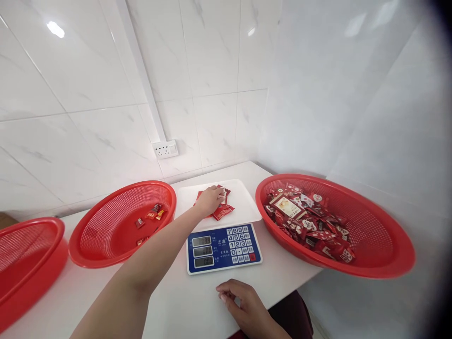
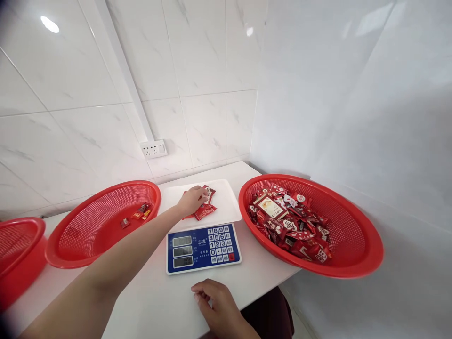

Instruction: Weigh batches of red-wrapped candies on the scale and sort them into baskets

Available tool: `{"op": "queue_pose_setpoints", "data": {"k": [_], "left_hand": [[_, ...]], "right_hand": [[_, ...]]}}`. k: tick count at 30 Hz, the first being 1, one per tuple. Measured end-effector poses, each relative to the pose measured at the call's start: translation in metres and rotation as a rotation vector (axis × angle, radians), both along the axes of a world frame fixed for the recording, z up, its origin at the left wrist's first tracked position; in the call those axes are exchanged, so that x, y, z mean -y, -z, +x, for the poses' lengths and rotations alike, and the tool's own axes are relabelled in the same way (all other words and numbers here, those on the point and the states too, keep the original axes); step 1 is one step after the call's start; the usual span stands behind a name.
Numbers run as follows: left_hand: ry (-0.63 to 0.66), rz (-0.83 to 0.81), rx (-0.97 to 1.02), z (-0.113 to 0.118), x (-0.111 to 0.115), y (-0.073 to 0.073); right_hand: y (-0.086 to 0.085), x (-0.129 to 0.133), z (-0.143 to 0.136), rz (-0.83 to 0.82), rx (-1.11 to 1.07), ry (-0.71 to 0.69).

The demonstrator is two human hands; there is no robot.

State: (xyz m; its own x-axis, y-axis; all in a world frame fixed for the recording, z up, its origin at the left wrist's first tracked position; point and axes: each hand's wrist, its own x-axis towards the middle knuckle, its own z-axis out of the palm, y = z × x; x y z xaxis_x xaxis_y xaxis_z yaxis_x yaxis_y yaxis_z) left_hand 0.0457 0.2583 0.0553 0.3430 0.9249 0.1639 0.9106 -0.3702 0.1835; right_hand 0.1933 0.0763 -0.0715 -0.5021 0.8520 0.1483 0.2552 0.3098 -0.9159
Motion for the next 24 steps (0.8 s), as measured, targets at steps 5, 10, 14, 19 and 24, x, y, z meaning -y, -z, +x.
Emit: {"op": "queue_pose_setpoints", "data": {"k": [5,10,14,19,24], "left_hand": [[0.05,0.019,-0.041,0.007,0.02,-0.001],[0.14,0.007,-0.058,0.01,0.051,0.003],[0.154,-0.016,-0.032,0.003,0.053,0.005],[0.103,-0.048,-0.007,-0.01,0.038,0.01],[0.073,-0.117,-0.009,-0.013,0.022,0.019]], "right_hand": [[0.002,0.0,0.0,-0.004,0.004,0.012],[0.005,-0.002,0.001,-0.008,0.02,-0.005],[0.004,-0.003,0.0,-0.003,0.008,-0.002],[-0.001,-0.001,0.0,-0.006,0.015,0.0],[0.001,-0.001,0.0,-0.007,0.019,0.004]]}}
